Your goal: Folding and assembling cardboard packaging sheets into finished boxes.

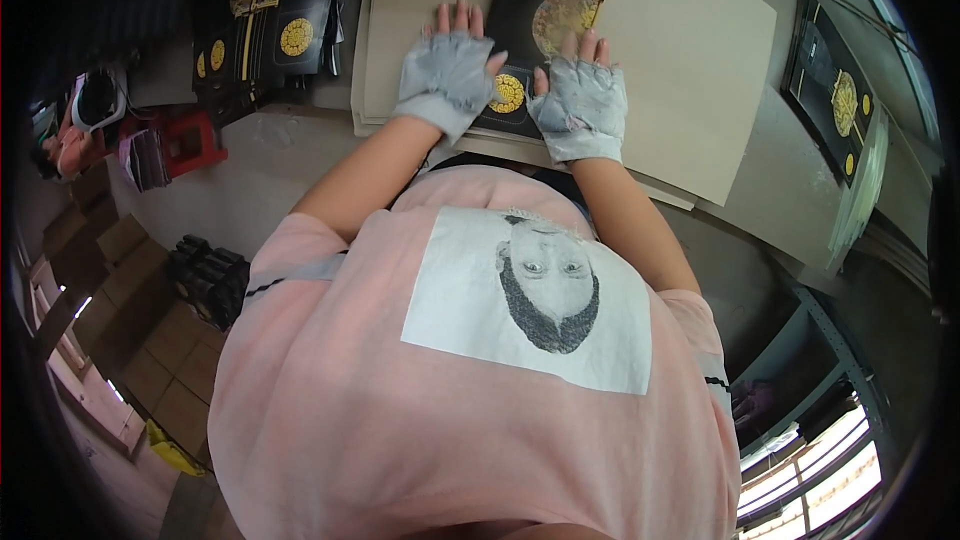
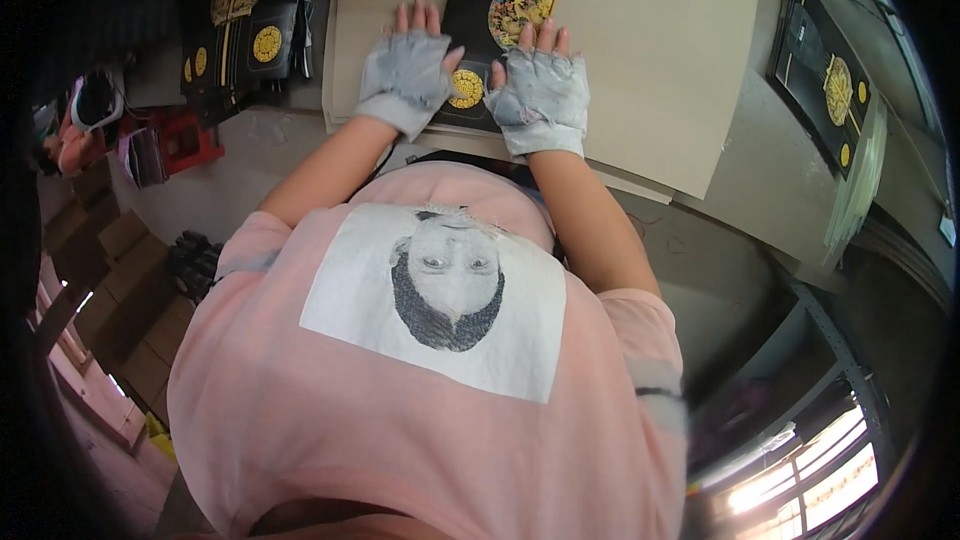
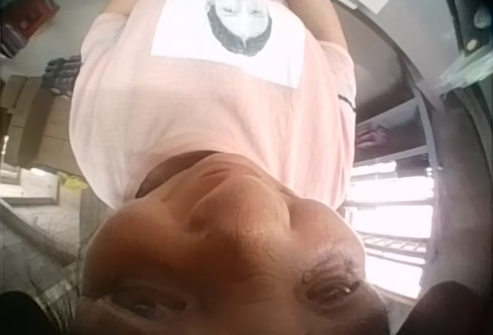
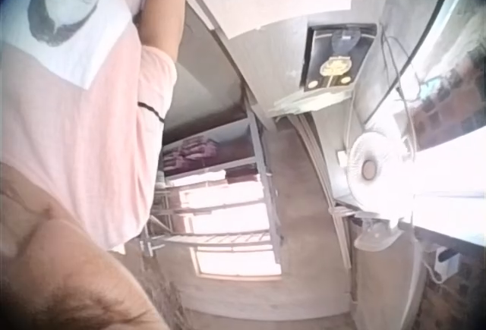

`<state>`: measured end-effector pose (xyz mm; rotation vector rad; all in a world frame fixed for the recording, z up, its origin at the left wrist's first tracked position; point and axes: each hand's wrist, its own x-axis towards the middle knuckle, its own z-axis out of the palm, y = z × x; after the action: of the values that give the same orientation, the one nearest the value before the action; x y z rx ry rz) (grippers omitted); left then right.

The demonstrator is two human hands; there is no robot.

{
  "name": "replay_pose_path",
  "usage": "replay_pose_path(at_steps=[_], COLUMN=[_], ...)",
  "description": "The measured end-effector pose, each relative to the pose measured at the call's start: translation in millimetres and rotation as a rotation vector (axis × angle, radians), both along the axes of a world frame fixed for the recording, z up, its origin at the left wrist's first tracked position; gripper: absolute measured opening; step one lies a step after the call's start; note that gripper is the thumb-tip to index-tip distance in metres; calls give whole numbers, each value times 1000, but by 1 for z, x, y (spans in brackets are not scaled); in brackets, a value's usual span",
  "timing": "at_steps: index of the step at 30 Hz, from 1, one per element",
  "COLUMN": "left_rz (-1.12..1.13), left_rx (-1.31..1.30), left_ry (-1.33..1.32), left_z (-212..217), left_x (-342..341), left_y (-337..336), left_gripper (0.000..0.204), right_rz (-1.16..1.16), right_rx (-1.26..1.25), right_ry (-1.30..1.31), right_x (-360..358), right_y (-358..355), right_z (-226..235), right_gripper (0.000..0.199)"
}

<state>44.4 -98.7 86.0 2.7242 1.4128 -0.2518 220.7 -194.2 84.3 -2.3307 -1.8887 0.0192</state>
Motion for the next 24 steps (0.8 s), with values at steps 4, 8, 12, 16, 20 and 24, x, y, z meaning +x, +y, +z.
replay_pose_path(at_steps=[4,8,12,16,20,24], left_rz=[97,186,194,236,251,257], left_rx=[126,64,86,125,122,202], left_ry=[-143,-100,-112,-172,-135,-129], left_z=[-20,19,11,8,29,22], left_x=[32,78,107,129,159,165], left_y=[62,110,164,217,239,258], left_gripper=[79,72,74,73,72,74], right_rz=[20,4,16,24,8,18], right_rx=[-29,-69,-99,-166,-162,-146], right_ry=[3,39,39,100,102,111], right_x=[0,2,3,3,6,7], right_y=[2,2,2,7,6,5], right_z=[3,0,-2,7,8,3], right_gripper=[67,67,68,70,67,69])
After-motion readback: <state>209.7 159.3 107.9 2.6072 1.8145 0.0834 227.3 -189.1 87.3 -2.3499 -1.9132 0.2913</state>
